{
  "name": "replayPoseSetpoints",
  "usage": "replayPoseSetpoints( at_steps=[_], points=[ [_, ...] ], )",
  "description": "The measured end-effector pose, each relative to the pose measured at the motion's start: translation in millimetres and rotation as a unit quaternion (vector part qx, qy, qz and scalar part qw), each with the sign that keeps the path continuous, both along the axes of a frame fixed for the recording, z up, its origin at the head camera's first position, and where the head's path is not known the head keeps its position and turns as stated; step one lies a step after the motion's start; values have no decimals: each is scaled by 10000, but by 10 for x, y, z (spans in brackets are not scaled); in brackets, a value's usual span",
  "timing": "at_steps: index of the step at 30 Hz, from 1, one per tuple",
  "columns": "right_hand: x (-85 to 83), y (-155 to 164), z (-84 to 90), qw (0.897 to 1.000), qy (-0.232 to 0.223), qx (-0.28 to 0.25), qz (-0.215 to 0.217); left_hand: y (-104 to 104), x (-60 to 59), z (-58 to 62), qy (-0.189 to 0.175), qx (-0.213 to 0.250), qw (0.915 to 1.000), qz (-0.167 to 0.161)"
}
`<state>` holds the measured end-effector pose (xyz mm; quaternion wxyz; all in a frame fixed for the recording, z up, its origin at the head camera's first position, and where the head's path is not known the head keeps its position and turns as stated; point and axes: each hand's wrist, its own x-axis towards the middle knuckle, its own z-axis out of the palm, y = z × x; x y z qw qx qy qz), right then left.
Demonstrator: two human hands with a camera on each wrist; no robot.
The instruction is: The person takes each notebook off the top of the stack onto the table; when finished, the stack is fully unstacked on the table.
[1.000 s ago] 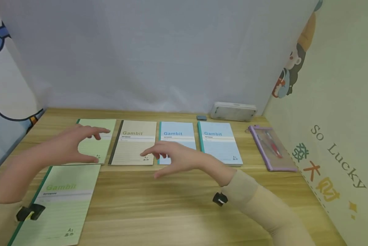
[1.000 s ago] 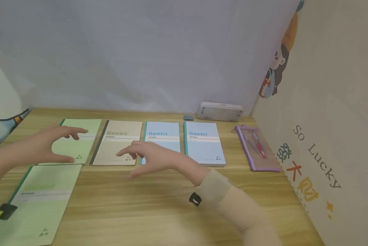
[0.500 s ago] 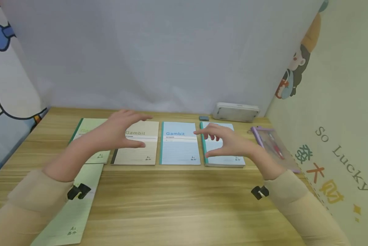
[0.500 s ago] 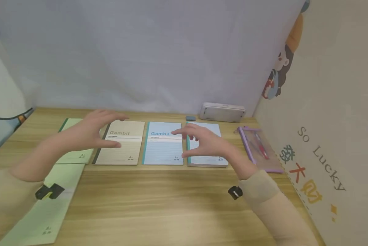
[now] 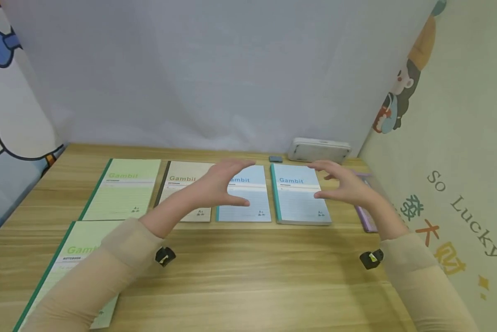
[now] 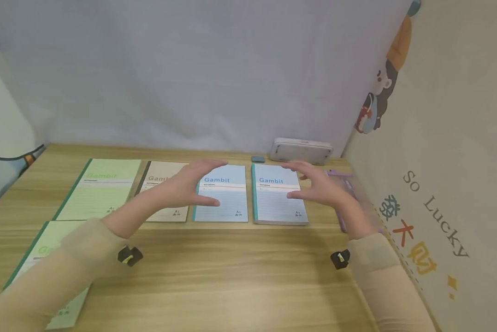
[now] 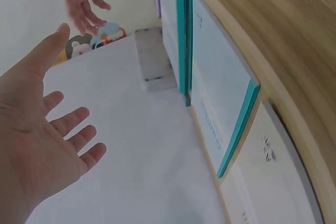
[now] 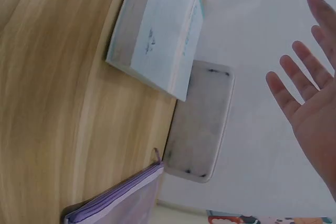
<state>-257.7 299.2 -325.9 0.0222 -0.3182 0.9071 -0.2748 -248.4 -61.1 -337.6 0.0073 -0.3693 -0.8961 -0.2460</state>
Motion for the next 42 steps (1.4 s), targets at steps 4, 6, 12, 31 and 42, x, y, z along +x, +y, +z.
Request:
replayPoseSetpoints(
  at_steps=[4,6,12,31,42],
  points=[
    [-68,121,-118,9991,-350,8,-242,195,-107,-174,-467,200,9987,54],
    [-99,178,-190,9979,-513,44,-384,277,-150,-253,-726,289,9969,105],
    [-173,315,-411,9944,-668,183,-797,482,-270,-478,-1143,291,9925,327],
    [-367,380,-813,9825,-1473,488,-1027,1012,-548,-819,-1627,-247,9831,800],
    [-355,372,-866,9790,-1705,302,-1077,1079,-532,-820,-1806,-250,9793,882]
  ],
)
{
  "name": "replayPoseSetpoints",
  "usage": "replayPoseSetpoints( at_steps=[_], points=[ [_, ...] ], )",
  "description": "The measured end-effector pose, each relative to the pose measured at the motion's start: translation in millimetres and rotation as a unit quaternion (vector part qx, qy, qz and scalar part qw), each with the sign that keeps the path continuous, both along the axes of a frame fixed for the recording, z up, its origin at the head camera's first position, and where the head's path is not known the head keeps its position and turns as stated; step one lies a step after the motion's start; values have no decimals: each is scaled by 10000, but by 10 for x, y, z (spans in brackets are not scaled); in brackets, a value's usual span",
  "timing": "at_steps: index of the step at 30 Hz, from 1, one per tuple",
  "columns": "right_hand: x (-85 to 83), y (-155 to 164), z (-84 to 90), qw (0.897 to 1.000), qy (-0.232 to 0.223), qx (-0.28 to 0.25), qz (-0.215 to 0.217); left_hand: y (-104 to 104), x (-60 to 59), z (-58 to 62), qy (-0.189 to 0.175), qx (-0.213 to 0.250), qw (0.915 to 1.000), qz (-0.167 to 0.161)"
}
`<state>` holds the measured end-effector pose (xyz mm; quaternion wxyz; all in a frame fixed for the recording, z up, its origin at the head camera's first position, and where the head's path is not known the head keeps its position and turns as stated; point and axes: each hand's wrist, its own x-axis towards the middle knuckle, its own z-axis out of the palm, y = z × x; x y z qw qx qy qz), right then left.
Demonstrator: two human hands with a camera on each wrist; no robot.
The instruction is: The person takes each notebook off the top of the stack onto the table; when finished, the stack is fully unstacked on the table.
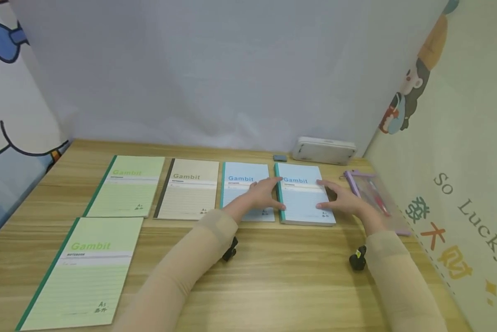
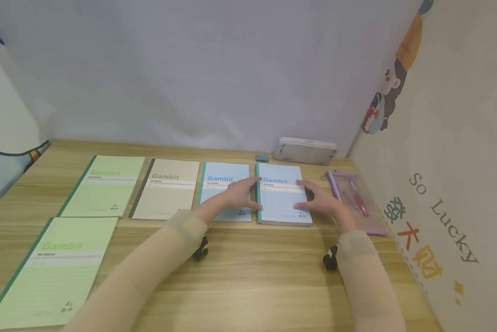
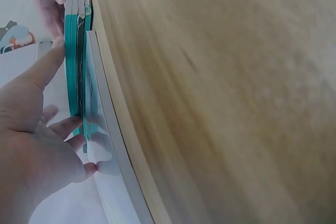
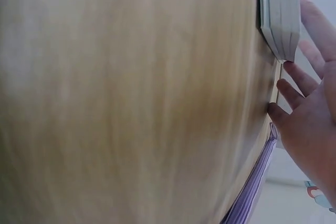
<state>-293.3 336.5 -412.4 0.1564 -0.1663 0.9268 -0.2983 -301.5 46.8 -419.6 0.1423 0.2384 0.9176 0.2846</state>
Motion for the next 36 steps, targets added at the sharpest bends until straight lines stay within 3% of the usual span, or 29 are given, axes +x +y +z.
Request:
replayPoseSetpoints(
  at_steps=[18,30,36],
  points=[
    [52,-24,37,9999,126,70,-69,-1,34,50,-249,84,9993,-260],
    [85,-72,94,9991,324,-33,-263,-10,36,19,-379,632,9970,-233],
    [89,-126,127,9984,99,-557,34,48,39,92,-675,1351,9875,-458]
  ],
)
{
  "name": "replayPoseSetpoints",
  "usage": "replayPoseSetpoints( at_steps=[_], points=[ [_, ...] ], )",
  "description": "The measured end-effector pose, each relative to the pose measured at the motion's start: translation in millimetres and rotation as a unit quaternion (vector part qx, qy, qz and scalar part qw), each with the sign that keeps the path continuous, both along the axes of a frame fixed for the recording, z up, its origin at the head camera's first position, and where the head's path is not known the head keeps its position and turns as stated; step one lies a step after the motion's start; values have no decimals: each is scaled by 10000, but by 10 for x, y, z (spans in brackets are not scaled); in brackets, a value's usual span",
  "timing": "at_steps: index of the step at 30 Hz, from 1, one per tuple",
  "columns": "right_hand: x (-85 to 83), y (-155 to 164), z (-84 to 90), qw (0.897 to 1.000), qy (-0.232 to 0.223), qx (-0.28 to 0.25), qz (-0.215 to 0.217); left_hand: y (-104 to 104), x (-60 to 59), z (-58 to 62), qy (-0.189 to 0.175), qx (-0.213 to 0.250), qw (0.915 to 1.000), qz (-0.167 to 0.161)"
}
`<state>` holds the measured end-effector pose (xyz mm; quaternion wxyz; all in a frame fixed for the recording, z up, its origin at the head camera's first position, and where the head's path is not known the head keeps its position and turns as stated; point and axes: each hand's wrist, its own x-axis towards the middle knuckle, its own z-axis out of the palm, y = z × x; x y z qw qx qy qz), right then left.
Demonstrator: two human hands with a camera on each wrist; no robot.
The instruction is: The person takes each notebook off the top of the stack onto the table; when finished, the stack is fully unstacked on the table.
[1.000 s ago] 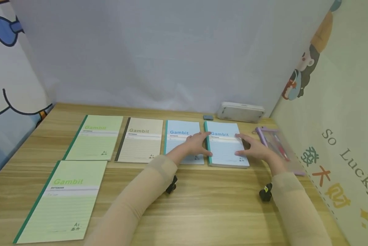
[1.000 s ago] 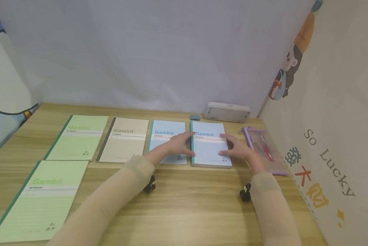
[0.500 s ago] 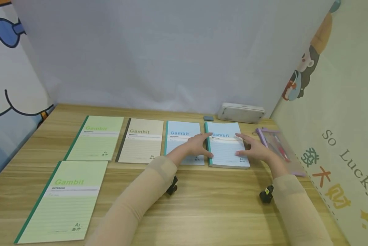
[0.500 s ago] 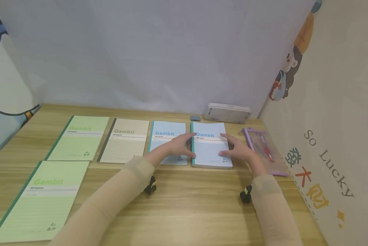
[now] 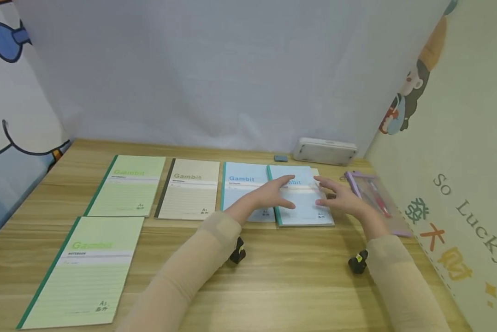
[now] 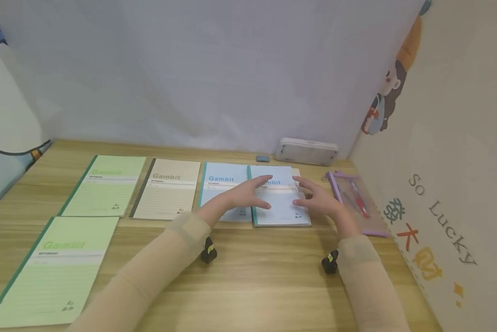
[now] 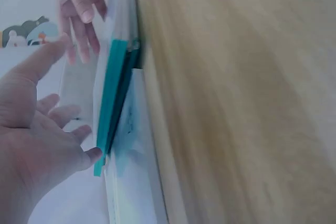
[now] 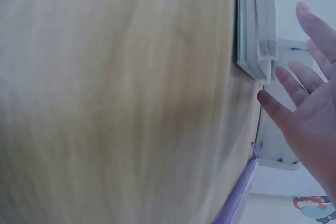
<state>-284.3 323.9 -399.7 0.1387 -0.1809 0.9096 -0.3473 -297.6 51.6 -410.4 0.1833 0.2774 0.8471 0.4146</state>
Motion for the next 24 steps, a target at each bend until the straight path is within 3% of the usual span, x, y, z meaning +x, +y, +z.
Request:
replayPoseSetpoints(
  at_steps=[2,8,10,13,18,24],
  points=[
    [8,3,18,9999,-21,-132,100,3,0,34,-74,-30,9998,170],
    [35,34,26,9999,33,43,92,-108,1,34,387,-1165,9898,723],
    [58,42,20,9997,25,210,97,-112,12,23,500,-1356,9858,854],
    [87,66,-7,9987,35,501,28,-65,44,36,476,-1359,9828,1155],
    [79,107,-68,9981,130,605,65,22,77,67,127,-1092,9798,1669],
    [57,132,-58,9984,118,536,111,58,12,38,-165,-594,9879,1423]
  ],
)
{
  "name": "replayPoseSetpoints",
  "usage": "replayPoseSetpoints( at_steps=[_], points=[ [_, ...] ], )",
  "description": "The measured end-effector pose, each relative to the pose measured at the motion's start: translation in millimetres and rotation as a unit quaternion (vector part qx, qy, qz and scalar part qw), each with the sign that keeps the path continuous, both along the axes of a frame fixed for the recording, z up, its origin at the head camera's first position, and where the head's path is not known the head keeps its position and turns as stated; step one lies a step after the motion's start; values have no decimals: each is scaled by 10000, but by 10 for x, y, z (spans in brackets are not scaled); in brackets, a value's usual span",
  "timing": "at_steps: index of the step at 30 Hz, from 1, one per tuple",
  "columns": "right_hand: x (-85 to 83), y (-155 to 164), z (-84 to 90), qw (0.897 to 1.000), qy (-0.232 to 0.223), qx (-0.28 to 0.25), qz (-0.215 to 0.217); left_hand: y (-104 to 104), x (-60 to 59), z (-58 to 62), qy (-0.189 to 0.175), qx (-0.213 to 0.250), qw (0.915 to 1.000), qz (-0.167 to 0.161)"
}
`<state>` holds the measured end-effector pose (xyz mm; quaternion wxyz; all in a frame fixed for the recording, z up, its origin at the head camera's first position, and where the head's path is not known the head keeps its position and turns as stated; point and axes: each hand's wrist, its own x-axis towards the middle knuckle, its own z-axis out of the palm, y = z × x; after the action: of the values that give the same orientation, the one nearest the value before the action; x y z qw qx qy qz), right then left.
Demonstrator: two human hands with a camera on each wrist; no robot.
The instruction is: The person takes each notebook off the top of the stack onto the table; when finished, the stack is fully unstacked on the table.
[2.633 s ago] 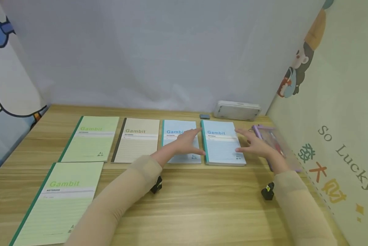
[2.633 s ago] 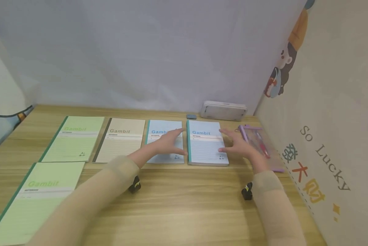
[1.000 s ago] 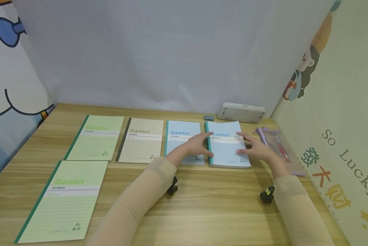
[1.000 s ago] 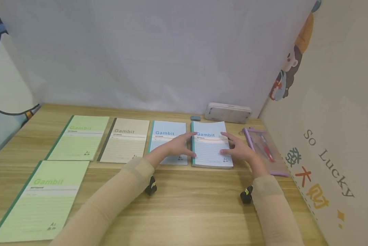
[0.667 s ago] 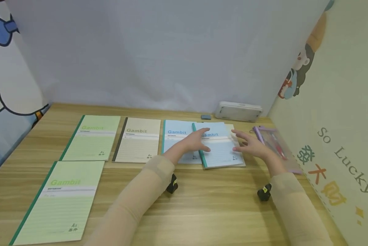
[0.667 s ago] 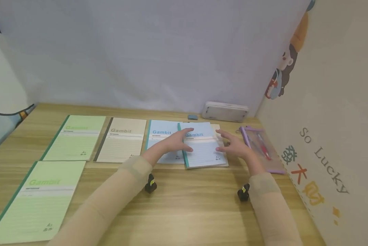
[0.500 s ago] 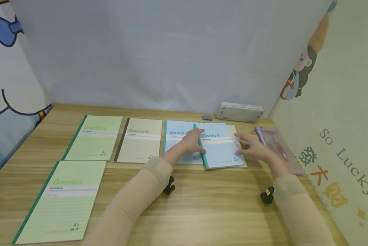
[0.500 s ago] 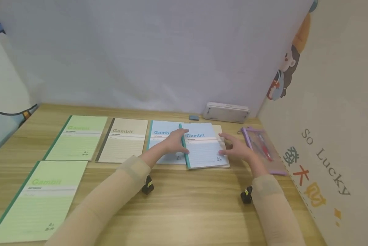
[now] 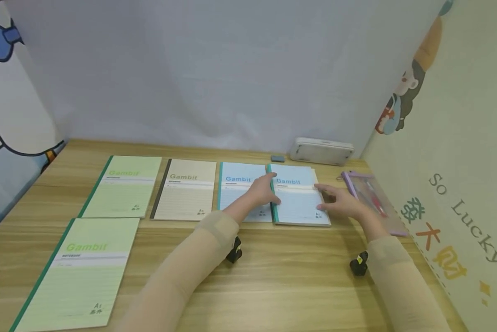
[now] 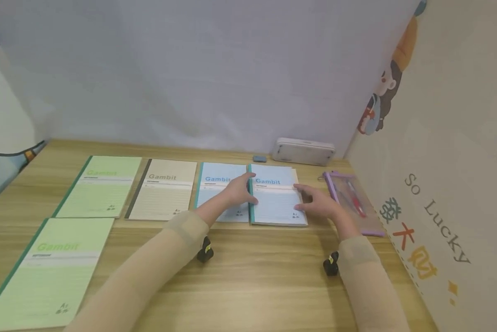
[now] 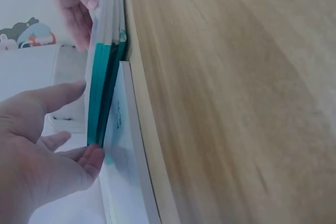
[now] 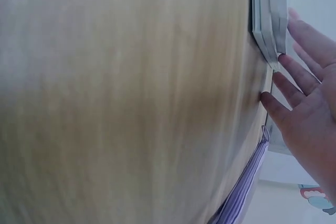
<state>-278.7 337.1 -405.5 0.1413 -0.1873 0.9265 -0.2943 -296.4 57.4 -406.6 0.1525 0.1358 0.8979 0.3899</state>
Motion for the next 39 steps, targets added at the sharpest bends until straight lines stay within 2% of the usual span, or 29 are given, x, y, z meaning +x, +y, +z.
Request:
replayPoseSetpoints(
  at_steps=[4,10,17,21,23,29,34,39],
  points=[
    [4,8,17,9998,-73,-170,-26,-22,-3,-19,12,-88,9995,-287],
    [30,29,34,9989,-63,-449,-146,-48,-3,-61,159,-267,9982,-507],
    [30,30,39,9900,-238,-1348,-328,-63,-36,-111,156,-207,9977,-628],
    [26,21,38,9873,-281,-1515,-390,-73,-42,-121,28,201,9982,-555],
    [25,17,35,9858,-316,-1595,-417,-74,-42,-121,9,545,9971,-533],
    [28,-1,72,9830,-238,-1785,-362,-64,-36,-78,227,1506,9881,-206],
    [31,-38,152,9798,-231,-1967,-276,-100,-38,-12,86,1921,9812,157],
    [48,-97,259,9800,-230,-1965,-208,-164,-43,67,31,2258,9739,218]
  ],
)
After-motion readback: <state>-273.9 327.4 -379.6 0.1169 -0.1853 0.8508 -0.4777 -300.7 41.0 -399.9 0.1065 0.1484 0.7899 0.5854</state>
